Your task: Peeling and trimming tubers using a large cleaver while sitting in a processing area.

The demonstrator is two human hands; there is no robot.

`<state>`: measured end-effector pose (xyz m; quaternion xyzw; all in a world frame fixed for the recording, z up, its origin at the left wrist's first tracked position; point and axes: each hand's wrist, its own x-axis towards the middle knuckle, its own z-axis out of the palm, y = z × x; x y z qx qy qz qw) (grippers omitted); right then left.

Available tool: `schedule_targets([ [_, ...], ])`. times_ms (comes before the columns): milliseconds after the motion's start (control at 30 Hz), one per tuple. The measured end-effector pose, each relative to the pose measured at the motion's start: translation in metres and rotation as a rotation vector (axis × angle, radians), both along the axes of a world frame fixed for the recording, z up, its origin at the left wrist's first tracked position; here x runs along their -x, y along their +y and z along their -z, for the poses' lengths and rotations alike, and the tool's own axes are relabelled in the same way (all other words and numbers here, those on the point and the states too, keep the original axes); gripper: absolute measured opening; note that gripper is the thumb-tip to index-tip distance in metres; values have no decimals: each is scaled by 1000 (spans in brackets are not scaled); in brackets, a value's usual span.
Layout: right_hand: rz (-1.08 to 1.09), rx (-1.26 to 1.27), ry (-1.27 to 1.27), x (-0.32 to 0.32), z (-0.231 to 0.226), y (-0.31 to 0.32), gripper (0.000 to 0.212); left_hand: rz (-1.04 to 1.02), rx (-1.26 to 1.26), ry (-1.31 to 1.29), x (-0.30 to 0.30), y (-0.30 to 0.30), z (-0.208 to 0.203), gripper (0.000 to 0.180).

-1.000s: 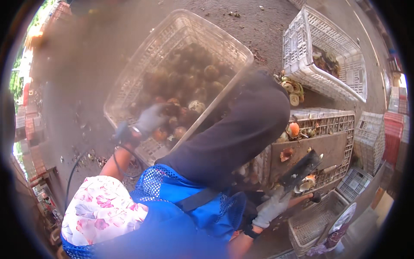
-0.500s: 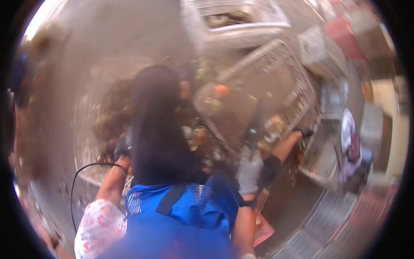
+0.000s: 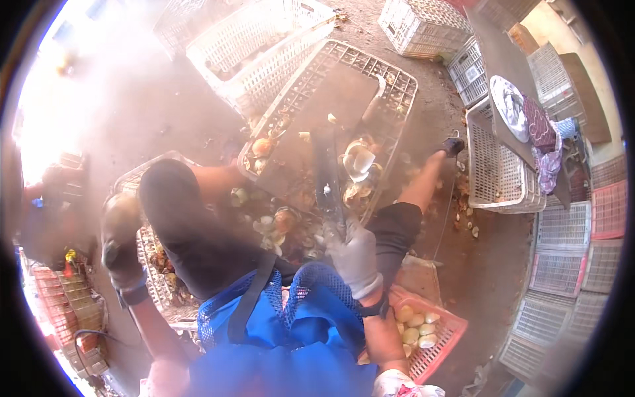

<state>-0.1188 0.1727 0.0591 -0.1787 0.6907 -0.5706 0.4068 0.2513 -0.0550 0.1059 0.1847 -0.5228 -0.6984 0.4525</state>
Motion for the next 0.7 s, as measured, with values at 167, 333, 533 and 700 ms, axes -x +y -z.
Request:
schedule_targets([
  [167, -97, -94, 329, -11, -8, 10, 30, 225, -44, -591, 182, 10, 6, 68],
  [333, -203, -244, 440, -18, 32, 12, 20, 350, -25, -818, 246, 25, 71, 83],
  [533, -210, -234, 618, -8, 20, 19, 30, 214, 623, -827, 242, 27, 110, 87],
  [700, -304, -196, 903, 10, -33, 19, 35, 276, 297, -921, 246, 28, 106, 84],
])
